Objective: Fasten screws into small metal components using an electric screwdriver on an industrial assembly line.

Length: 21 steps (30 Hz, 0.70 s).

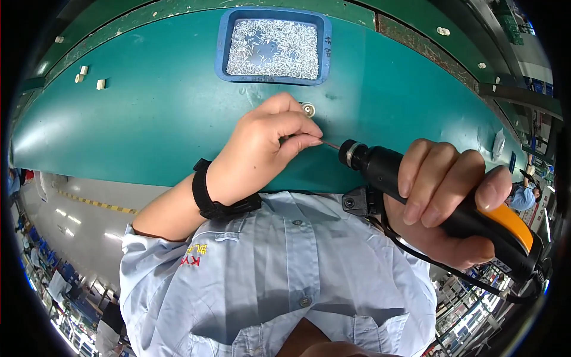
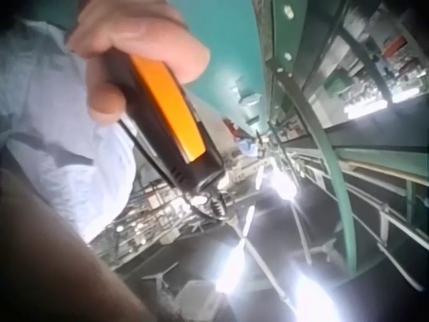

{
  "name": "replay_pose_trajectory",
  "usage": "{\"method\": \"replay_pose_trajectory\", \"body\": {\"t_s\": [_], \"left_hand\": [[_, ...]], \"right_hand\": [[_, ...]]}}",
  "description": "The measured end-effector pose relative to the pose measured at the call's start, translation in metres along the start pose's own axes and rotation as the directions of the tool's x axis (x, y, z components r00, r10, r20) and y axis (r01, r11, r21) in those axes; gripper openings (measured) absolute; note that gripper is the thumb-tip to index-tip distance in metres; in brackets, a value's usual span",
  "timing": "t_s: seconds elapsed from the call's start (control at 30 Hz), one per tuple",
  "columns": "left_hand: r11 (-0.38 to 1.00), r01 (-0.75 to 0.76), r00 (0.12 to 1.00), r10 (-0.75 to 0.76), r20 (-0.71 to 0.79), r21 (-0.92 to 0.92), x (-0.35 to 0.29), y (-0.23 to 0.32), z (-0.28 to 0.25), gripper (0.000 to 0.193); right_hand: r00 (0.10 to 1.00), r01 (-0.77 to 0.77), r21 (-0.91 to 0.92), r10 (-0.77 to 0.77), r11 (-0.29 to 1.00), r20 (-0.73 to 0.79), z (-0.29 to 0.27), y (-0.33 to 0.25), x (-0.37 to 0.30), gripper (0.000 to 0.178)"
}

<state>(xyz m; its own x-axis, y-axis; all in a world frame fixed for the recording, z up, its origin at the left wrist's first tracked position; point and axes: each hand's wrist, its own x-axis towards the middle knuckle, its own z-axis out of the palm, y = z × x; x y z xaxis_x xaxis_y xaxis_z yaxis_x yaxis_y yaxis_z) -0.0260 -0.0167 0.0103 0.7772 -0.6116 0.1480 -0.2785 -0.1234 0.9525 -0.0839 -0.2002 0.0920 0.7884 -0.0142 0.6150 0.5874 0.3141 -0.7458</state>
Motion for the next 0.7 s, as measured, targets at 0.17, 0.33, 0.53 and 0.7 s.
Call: {"method": "replay_pose_trajectory", "body": {"t_s": [0.17, 0.33, 0.53, 0.7], "left_hand": [[0.996, -0.063, 0.998, 0.062, 0.016, 0.057, -0.001, 0.000, -0.004, 0.015], [0.989, -0.095, 0.995, 0.095, 0.005, 0.111, 0.000, 0.002, -0.006, 0.016], [0.968, -0.173, 0.985, 0.172, 0.020, 0.179, 0.004, 0.003, -0.007, 0.023], [0.990, 0.081, 0.996, -0.076, -0.046, 0.119, 0.016, 0.005, -0.011, 0.031]], "right_hand": [[1.000, 0.013, 0.026, -0.012, 1.000, -0.016, 0.004, 0.001, -0.002, 0.042], [1.000, 0.009, 0.014, -0.009, 1.000, -0.003, 0.007, 0.001, -0.001, 0.042], [0.999, -0.035, -0.070, 0.037, 0.997, 0.021, 0.008, 0.005, 0.003, 0.044], [0.999, 0.003, -0.115, 0.003, 0.993, 0.052, -0.005, 0.013, 0.011, 0.047]]}}
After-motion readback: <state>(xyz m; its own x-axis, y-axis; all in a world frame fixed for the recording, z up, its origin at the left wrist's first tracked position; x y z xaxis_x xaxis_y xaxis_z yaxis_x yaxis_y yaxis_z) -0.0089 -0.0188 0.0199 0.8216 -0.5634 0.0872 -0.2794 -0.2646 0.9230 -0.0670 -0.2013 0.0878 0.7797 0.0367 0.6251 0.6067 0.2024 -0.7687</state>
